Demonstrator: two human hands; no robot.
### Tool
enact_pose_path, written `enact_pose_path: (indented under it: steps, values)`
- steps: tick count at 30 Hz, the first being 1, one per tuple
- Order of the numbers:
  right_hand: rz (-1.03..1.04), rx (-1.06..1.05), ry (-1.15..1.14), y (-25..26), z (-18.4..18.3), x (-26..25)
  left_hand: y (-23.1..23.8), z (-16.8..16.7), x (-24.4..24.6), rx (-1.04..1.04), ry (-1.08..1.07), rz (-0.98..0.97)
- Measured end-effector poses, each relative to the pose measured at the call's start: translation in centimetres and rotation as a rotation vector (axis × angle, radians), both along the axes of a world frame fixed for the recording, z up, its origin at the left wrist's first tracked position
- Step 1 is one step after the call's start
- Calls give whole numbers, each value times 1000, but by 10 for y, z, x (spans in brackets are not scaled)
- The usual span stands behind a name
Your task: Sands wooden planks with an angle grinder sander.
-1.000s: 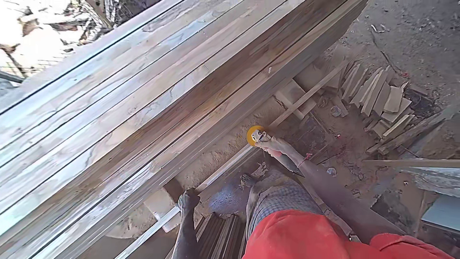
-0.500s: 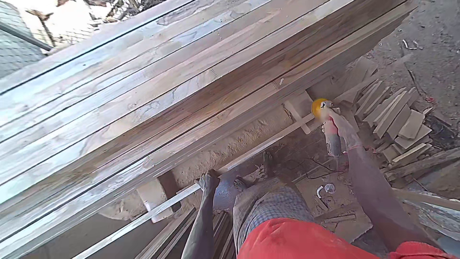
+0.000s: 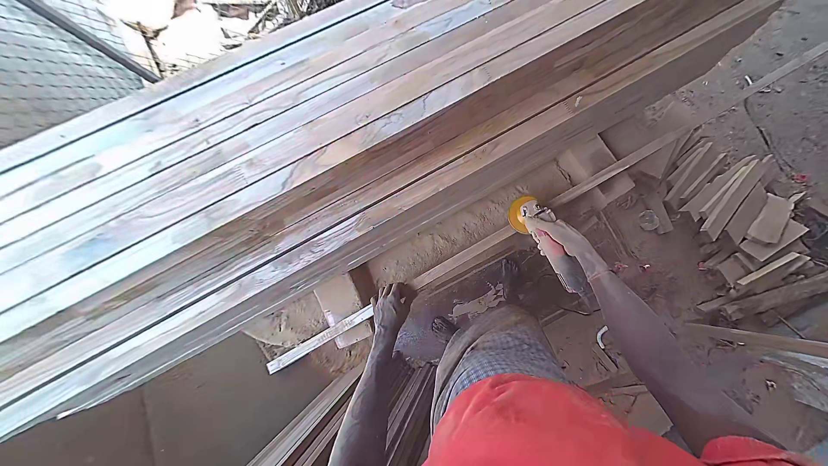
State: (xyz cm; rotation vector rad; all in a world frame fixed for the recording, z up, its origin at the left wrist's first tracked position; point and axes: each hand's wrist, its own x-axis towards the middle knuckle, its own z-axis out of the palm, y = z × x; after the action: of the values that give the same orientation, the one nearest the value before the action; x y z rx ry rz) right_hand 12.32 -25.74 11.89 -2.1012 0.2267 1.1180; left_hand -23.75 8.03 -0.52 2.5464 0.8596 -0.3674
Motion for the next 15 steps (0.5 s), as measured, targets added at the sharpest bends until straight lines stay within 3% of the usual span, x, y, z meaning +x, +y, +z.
enact_pose_path:
  steps: [4,8,12,15]
  values:
    - [130,27,51,54,-17,-76,93,-1,-127,-34,48,68]
    - [337,-3,60,115,-32,-145,170,14,-202,-105,206,319]
    - [538,-71,-6,159,-23,-184,202,4,-227,-43,408,551]
    - [466,-33,-18,150,-29,-176,204,-3,-232,-107,376,711]
